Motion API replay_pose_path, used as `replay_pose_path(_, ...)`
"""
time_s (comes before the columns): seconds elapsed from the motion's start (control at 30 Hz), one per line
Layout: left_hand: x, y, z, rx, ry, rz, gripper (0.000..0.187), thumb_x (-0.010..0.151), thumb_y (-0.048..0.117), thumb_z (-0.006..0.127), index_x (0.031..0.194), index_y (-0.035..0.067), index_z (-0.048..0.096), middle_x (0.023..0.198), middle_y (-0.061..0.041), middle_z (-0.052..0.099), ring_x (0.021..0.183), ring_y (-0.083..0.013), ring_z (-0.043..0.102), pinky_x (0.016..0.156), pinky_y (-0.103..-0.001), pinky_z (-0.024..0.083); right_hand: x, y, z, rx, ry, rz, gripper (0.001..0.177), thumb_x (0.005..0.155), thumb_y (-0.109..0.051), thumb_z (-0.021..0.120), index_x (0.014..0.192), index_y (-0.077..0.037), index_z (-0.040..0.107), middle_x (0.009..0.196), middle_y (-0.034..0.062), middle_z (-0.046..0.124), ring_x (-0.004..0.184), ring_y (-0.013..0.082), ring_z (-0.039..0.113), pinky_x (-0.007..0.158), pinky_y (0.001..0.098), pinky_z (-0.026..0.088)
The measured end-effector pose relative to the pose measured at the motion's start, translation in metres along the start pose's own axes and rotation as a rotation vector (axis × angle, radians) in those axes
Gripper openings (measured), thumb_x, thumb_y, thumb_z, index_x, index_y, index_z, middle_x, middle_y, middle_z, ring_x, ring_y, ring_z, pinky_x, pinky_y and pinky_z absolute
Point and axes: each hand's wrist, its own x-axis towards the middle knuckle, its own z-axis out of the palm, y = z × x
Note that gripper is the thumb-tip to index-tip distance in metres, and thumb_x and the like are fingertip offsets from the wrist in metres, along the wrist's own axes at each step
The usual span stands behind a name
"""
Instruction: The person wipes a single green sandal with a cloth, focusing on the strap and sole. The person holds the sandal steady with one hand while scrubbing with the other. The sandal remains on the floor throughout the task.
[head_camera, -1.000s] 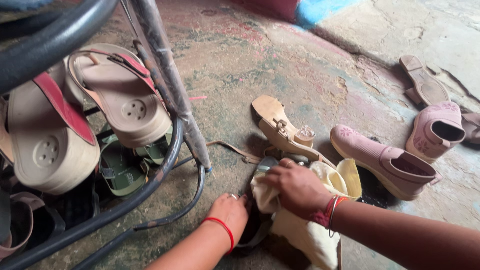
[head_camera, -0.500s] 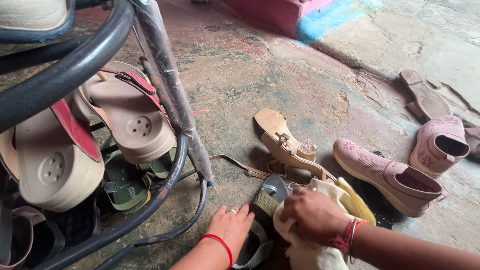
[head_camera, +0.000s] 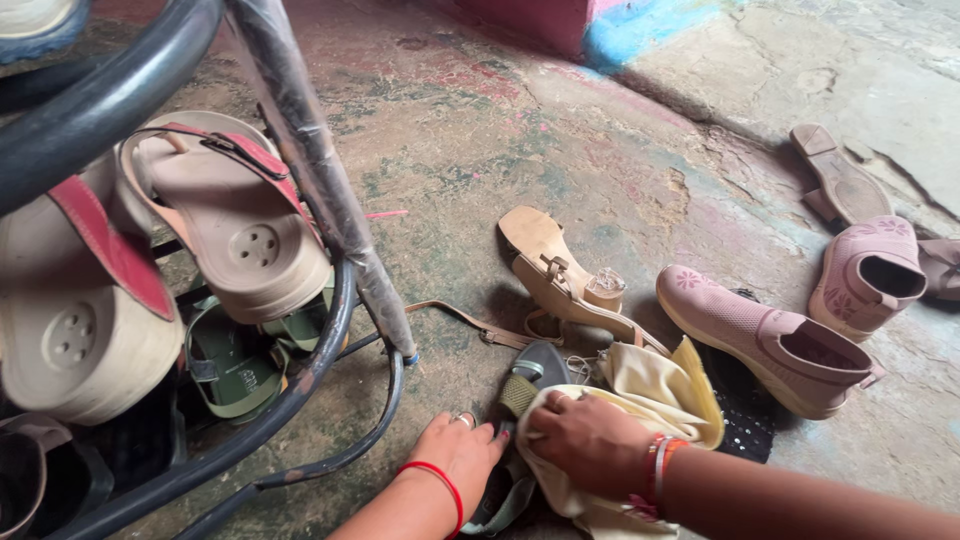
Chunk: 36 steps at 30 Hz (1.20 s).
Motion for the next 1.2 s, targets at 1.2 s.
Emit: replay_pose_path(1.2,0.013,0.023,-0.021,0.046,-0.043,0.095,0.06,0.083,0.044,0.08,0.129,0.008,0.068,0.15,-0.01,0.053,0.136,-0.0281,0.051,0.106,-0.042,0.043,-0.029,0.021,-0.013,0.116,-0.183,0.229,0.056,0.072,-0.024,0.077,0.126,-0.036,0.07,0.126,0.0032,0.06,0.117,0.0299,0.052,0.091,0.0431,0.051)
